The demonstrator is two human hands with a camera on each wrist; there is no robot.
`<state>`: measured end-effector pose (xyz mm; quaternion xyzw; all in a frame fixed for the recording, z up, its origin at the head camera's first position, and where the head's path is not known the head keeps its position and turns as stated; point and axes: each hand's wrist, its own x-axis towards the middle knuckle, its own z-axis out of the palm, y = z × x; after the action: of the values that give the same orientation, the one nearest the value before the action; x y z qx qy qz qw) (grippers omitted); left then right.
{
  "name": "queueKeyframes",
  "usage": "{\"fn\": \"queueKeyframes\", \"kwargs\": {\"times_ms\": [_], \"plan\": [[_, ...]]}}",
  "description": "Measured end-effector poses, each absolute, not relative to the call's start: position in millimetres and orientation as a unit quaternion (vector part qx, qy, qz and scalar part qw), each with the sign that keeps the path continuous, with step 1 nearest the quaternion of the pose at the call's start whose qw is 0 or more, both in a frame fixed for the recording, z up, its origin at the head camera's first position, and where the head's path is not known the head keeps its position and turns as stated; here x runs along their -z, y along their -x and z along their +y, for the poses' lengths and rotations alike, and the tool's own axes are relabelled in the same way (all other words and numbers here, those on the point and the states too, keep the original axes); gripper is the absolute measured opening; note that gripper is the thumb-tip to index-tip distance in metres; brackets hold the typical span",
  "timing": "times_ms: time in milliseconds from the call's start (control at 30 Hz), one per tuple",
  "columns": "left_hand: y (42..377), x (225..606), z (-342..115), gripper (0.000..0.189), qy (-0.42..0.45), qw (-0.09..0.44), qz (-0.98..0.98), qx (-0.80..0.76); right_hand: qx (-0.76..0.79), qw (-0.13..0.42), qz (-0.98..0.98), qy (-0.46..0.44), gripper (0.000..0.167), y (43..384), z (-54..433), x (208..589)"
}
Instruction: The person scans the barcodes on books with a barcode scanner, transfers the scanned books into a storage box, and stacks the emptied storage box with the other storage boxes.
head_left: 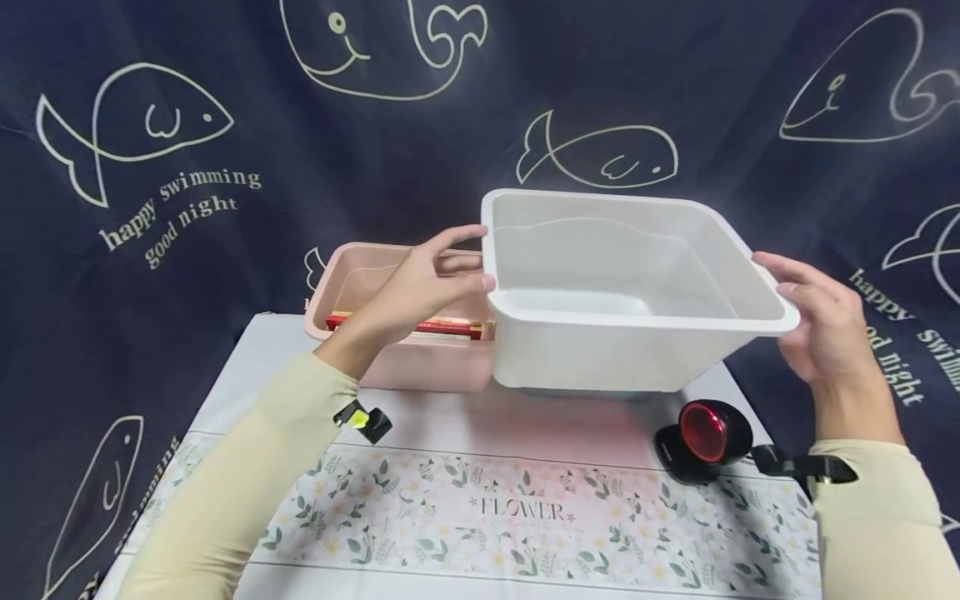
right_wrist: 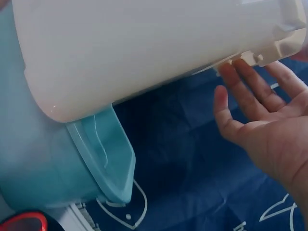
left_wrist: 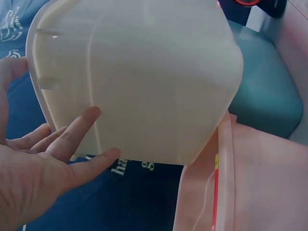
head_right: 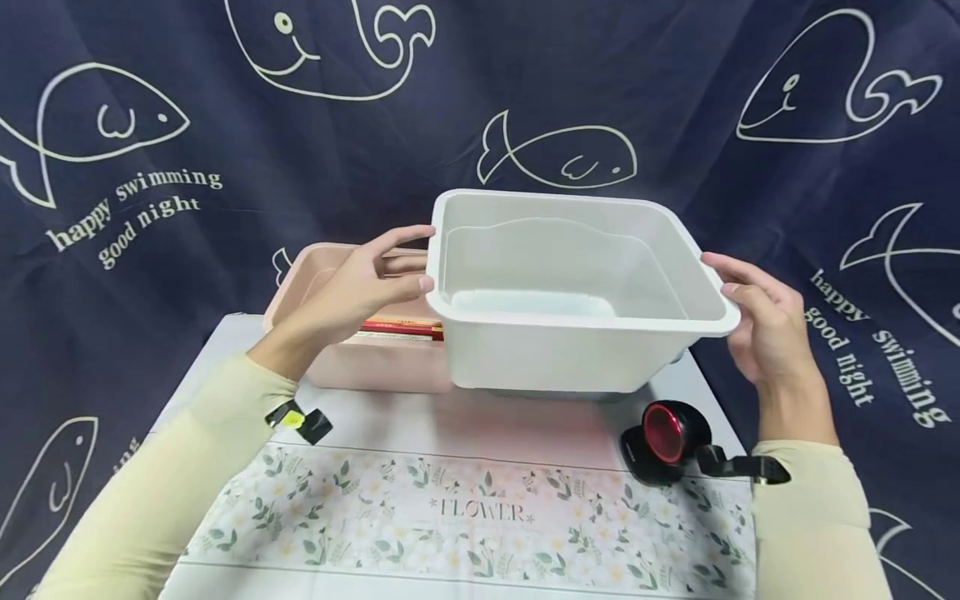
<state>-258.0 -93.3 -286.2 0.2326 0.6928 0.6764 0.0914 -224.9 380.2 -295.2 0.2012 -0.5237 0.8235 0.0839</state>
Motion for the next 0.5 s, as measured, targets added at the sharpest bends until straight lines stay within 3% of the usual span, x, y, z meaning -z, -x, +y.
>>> {"fn": "queueKeyframes", "kwargs": {"times_ms": [200,500], "plan": [[276,286,-73,0.072,-0.220,0.091,0.687,-0.687,-0.815,0.105,-0.550,-0.151,0.046,243,394,293],[303,282,-46,0.075,-0.219,0.098,0.696,-0.677,-0.825,0.095,-0.550,-0.094,0.046,269,416,286]]}}
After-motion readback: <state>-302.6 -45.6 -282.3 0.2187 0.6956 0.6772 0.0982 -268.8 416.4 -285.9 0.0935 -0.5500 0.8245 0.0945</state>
